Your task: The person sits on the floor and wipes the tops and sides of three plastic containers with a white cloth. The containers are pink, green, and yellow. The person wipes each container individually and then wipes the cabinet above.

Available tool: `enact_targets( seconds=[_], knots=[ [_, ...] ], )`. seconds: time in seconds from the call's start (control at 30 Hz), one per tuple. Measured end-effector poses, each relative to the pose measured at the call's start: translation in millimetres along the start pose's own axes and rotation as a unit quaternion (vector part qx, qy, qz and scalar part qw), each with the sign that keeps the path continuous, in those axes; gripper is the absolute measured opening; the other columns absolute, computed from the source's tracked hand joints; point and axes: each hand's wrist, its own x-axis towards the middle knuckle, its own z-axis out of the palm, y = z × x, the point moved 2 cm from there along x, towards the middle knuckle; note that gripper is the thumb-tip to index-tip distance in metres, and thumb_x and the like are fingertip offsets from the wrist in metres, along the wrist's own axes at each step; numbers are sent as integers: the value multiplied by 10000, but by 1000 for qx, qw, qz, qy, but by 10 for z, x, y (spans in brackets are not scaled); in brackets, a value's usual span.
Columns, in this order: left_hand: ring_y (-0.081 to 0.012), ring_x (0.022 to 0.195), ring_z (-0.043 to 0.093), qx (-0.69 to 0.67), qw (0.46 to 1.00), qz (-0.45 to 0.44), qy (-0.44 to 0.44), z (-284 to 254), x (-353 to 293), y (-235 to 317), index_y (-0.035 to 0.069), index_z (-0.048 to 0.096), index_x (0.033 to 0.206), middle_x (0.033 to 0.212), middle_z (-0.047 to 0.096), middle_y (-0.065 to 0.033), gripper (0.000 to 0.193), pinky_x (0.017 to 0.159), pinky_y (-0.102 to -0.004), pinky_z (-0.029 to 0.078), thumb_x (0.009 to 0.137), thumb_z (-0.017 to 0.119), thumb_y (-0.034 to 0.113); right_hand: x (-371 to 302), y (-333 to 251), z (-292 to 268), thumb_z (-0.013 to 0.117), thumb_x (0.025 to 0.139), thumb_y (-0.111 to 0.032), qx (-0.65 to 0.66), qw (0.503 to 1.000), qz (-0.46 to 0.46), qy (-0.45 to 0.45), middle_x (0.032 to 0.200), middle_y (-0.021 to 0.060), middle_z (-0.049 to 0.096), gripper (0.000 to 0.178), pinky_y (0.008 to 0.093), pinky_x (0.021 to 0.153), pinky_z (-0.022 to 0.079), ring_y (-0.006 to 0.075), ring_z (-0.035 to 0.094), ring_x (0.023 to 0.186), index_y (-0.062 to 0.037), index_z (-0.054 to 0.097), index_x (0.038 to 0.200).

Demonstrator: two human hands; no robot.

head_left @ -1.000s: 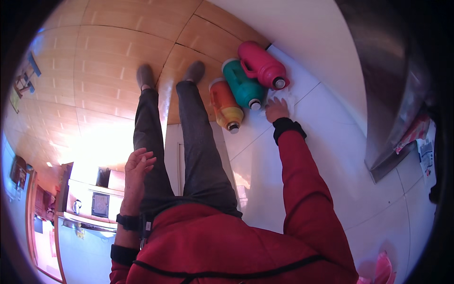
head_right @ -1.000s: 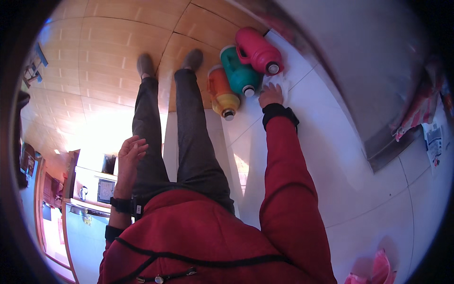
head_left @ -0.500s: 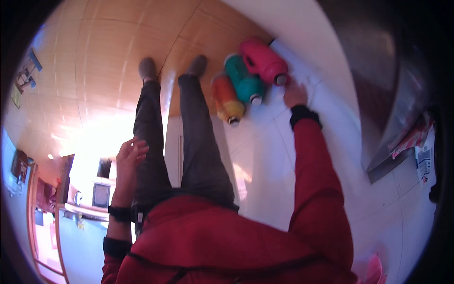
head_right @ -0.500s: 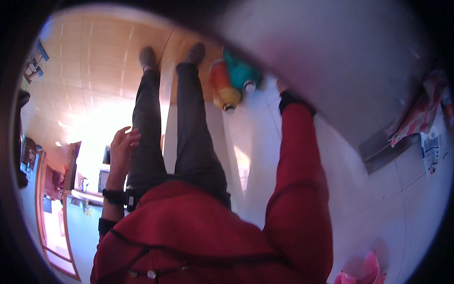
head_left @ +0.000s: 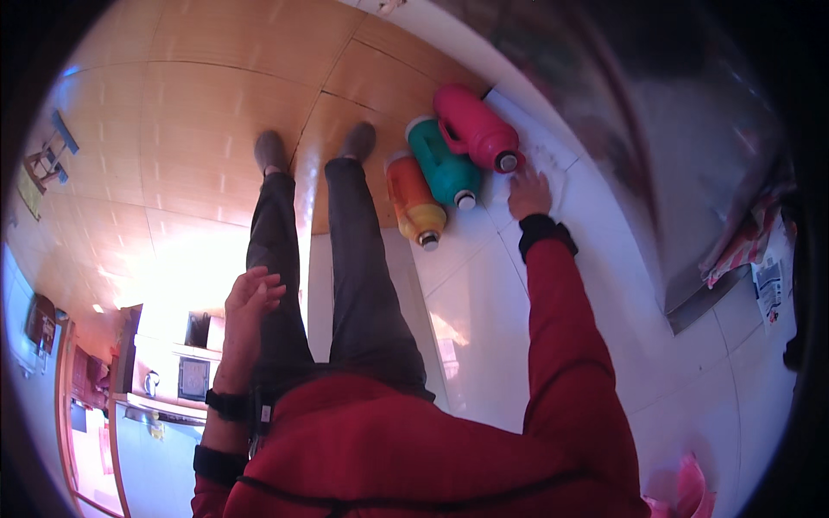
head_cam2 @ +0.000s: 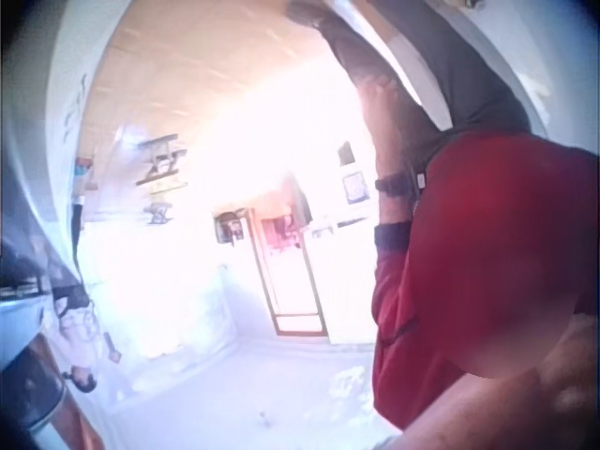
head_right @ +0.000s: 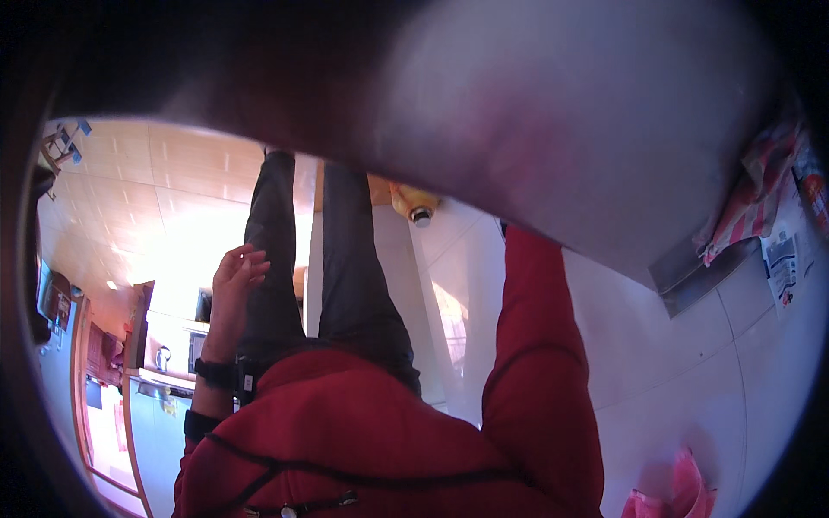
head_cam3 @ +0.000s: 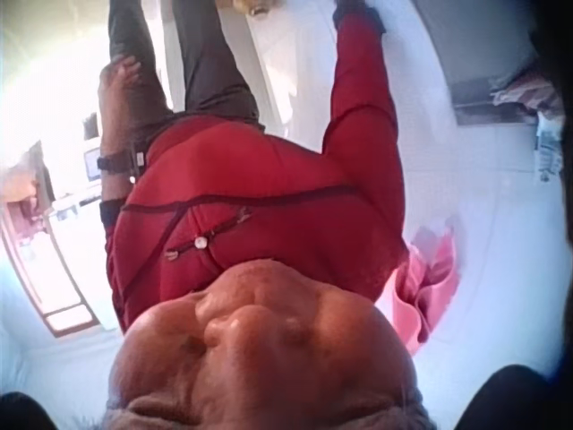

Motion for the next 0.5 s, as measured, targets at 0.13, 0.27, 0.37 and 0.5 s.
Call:
enact_targets(
  seconds=[0.13,0.27,0.37,0.5],
  knots=[
    [-158,999,608,-14,999,-17,28,-129,-52,57,41,482,1249,1144,594,-100,298,822,-259,472,973,456,150,-198,-520,273,445,885,-267,48,998,37,5,1418,49,429,378,485,1097,199,257,286,1360,-161,590,1218],
    [-147,999,605,-4,1000,1,19,-236,-103,143,49,487,1240,1140,595,-96,286,824,-249,470,974,458,148,-501,-853,330,444,889,-278,55,994,-36,-90,1425,46,421,381,473,1101,191,263,292,1356,-160,582,1223],
    [-149,999,605,-2,1000,10,14,-288,-117,214,50,487,1238,1139,595,-96,281,826,-251,469,972,457,137,-689,-1062,243,385,922,-287,34,990,-55,-129,1436,8,407,374,449,1119,131,219,266,1372,-201,581,1229],
    [-148,996,606,37,999,10,21,-339,-99,277,52,492,1229,1137,597,-96,274,826,-253,470,967,460,124,-803,-1244,198,448,880,-255,80,991,-64,-91,1365,28,488,331,461,1104,181,237,324,1341,-156,633,1135]
  ],
)
